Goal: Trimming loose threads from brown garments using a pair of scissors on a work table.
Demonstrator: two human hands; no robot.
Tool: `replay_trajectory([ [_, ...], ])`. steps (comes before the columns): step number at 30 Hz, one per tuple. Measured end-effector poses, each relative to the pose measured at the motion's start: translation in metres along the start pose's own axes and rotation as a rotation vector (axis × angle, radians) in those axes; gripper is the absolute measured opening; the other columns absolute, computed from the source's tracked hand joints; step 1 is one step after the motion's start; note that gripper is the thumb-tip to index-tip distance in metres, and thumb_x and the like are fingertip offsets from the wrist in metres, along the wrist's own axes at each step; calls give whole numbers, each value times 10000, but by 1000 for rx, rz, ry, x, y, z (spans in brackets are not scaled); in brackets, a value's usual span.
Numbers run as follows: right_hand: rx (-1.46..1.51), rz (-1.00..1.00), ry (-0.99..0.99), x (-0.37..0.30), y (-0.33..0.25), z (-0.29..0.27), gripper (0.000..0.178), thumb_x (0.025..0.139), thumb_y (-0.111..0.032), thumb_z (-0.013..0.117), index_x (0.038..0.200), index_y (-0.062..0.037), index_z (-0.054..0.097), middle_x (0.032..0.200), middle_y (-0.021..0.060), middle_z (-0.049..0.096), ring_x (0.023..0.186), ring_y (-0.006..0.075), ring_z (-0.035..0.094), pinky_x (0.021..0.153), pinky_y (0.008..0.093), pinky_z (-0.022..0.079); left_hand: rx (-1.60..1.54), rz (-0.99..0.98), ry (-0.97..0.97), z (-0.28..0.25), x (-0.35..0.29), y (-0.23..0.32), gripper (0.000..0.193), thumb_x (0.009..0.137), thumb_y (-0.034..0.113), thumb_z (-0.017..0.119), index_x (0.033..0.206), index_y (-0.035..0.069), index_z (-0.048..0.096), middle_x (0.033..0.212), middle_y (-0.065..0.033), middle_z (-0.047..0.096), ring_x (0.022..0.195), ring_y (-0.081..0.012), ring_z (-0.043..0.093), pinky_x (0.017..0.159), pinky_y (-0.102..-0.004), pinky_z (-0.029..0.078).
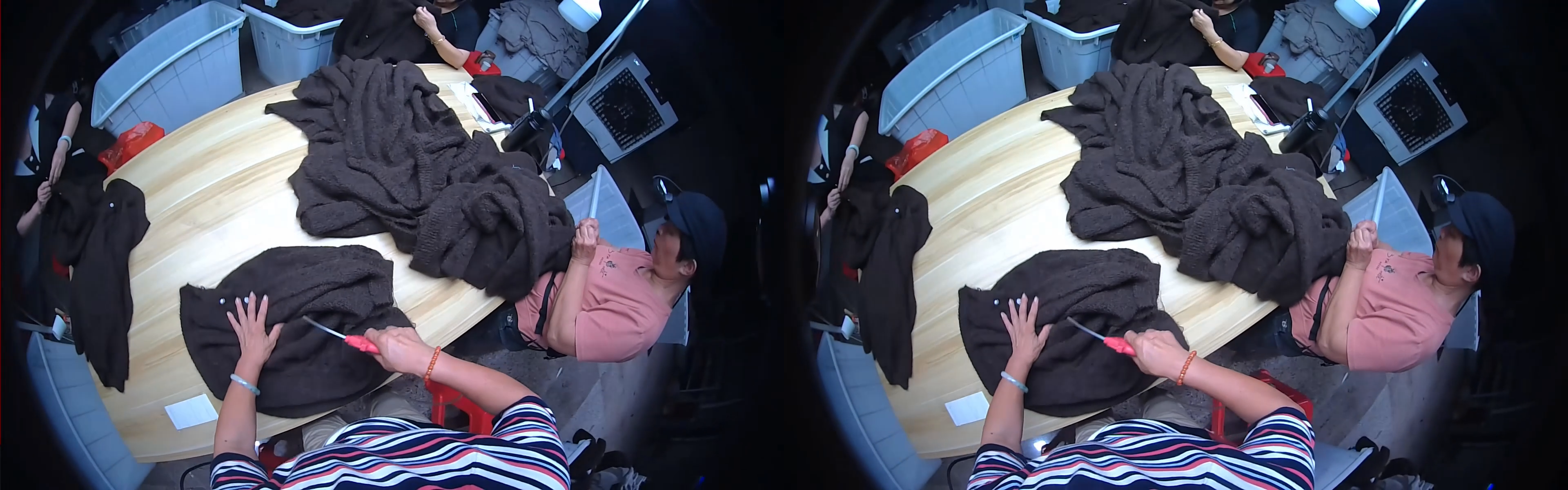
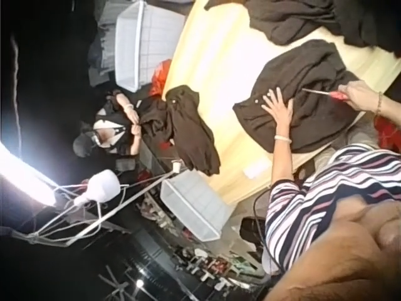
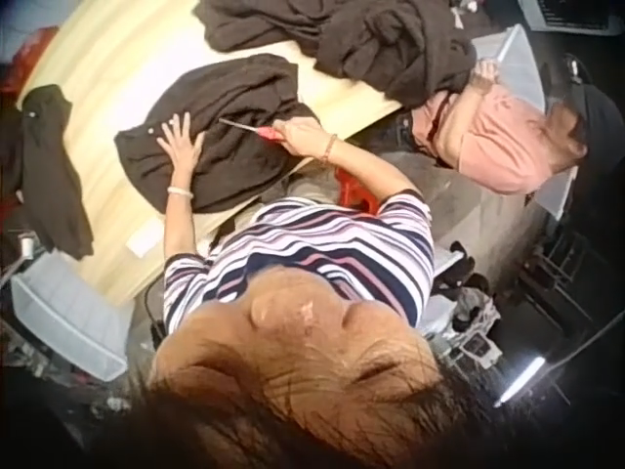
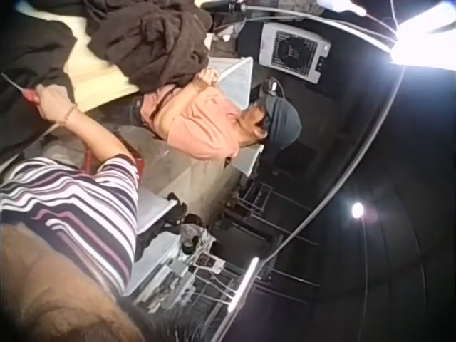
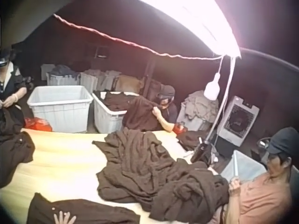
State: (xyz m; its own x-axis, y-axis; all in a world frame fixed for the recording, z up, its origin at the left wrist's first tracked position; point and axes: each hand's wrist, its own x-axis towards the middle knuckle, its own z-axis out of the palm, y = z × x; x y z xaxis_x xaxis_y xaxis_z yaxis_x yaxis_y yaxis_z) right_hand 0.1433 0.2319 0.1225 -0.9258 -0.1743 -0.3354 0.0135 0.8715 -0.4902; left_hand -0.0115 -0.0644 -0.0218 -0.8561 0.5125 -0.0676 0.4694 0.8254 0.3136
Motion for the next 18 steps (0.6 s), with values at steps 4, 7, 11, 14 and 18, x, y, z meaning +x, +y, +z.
replay_trajectory([
  [4,21,101,79,-9,12,6,204,891,-236,599,1010,-73,570,802,191,667,821,370,662,690,489,515,18,2,-51,-7,-55,-1,896,728,442,761,1478,155,365,1564,-153,233,1457,-440,99,1132,-662,39],
  [7,19,120,63,-12,13,7,206,895,-239,589,1028,-82,577,814,196,669,825,380,660,711,496,516,48,43,-81,-6,-95,-2,818,731,443,762,1413,119,449,1557,-172,233,1452,-455,99,1129,-670,40],
  [11,47,171,29,-16,9,2,230,883,-220,600,1076,-94,590,833,196,668,856,386,657,745,489,515,20,76,-146,-11,-131,5,729,747,441,755,1348,104,517,1543,-180,256,1442,-455,129,1131,-663,51],
  [14,117,96,158,-4,6,9,263,867,-188,612,1116,-107,592,957,185,665,908,382,651,770,483,516,44,129,-181,-31,-138,12,733,718,461,774,1325,120,548,1456,-173,390,1330,-403,330,1072,-558,244],
  [18,143,24,283,43,-14,19,328,858,-145,603,1184,-115,577,1121,154,621,975,377,636,808,467,521,-54,177,12,-61,-110,7,614,738,330,782,1280,126,578,1305,-155,508,1175,-346,453,965,-431,354],
])
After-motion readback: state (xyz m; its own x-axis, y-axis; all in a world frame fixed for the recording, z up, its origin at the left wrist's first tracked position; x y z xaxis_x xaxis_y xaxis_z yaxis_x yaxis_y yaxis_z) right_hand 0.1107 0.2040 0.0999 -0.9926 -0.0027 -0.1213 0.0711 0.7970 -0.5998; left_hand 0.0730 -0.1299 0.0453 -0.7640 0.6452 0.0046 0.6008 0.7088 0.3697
